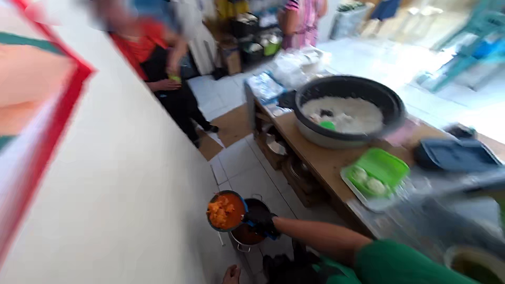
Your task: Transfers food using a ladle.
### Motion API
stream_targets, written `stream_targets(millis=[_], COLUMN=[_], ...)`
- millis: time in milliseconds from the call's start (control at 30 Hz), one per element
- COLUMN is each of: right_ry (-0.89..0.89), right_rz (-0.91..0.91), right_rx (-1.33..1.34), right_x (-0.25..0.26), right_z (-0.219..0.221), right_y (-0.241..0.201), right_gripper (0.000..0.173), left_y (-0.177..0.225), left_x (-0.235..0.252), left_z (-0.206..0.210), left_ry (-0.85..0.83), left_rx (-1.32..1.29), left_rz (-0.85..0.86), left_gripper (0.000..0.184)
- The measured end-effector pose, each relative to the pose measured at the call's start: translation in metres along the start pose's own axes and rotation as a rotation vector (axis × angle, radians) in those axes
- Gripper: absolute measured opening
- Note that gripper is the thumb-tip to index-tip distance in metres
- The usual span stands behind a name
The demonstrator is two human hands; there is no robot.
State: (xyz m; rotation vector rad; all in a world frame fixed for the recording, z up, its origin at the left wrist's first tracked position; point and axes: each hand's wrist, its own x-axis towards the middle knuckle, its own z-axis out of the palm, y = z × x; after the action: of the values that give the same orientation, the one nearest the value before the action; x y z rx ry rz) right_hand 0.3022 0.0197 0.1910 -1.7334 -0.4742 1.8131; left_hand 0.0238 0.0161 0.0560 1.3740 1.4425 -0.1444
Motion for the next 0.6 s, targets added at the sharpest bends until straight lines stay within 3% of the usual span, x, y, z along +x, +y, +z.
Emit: stream_targets(millis=[67,300,500,600], right_ry=[-0.002,-0.071,-0.054,-0.028], right_rz=[0.0,-0.033,-0.026,-0.012], right_rx=[-0.016,0.101,0.17,0.23], right_x=[-0.021,-0.007,-0.007,-0.002], right_z=[0.003,0.003,0.001,-0.002], right_y=[-0.006,0.018,0.03,0.036], right_gripper=[0.038,0.042,0.043,0.042], left_y=[0.006,0.041,0.082,0.107], left_x=[0.0,0.004,-0.003,-0.027], left_z=[0.002,0.032,0.09,0.13], left_ry=[-0.056,-0.314,-0.553,-0.586], left_rx=[0.108,0.491,0.667,0.657], left_rz=[0.02,0.097,0.389,0.568], left_gripper=[0.044,0.041,0.038,0.031])
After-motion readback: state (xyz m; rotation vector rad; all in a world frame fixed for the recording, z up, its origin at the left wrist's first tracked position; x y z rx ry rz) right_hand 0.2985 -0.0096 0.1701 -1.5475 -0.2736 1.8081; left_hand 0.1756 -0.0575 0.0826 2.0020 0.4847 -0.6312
